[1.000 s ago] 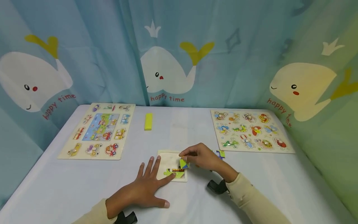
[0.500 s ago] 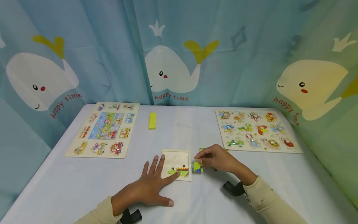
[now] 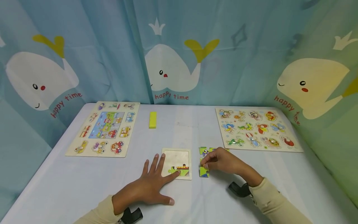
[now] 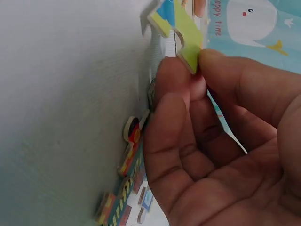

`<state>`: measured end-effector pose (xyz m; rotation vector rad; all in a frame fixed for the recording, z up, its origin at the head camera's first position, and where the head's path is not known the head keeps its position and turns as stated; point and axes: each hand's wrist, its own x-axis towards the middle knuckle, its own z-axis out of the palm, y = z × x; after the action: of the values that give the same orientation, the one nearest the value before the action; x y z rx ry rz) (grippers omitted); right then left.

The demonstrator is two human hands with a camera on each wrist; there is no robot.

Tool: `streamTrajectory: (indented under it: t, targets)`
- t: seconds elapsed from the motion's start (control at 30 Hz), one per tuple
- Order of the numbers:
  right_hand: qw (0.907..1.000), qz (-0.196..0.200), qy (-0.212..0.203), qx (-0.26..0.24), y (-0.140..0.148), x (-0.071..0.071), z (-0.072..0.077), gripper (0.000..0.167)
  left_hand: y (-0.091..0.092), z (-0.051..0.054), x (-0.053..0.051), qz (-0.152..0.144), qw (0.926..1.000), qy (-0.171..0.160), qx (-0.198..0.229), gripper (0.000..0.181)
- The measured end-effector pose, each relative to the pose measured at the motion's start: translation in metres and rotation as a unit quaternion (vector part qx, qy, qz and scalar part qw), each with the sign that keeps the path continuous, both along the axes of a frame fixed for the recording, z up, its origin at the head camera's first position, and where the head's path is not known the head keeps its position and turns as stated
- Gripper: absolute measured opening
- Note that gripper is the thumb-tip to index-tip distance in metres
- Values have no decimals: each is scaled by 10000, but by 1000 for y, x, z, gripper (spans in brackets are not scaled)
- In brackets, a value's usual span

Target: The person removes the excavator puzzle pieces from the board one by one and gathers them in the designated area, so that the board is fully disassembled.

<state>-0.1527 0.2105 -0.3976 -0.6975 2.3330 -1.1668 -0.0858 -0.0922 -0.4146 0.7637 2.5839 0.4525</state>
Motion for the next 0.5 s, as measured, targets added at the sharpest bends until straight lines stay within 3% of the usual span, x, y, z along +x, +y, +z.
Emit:
streamTrajectory:
  t: [0.2,0.5]
  targets:
    - [9997,238,89,24,2,1,-2,9,1,1,1,-28,9999,74,114,88]
    - [9994,268,234,59,1,1,0,8,6,1,-3,-186,9995,77,224,86]
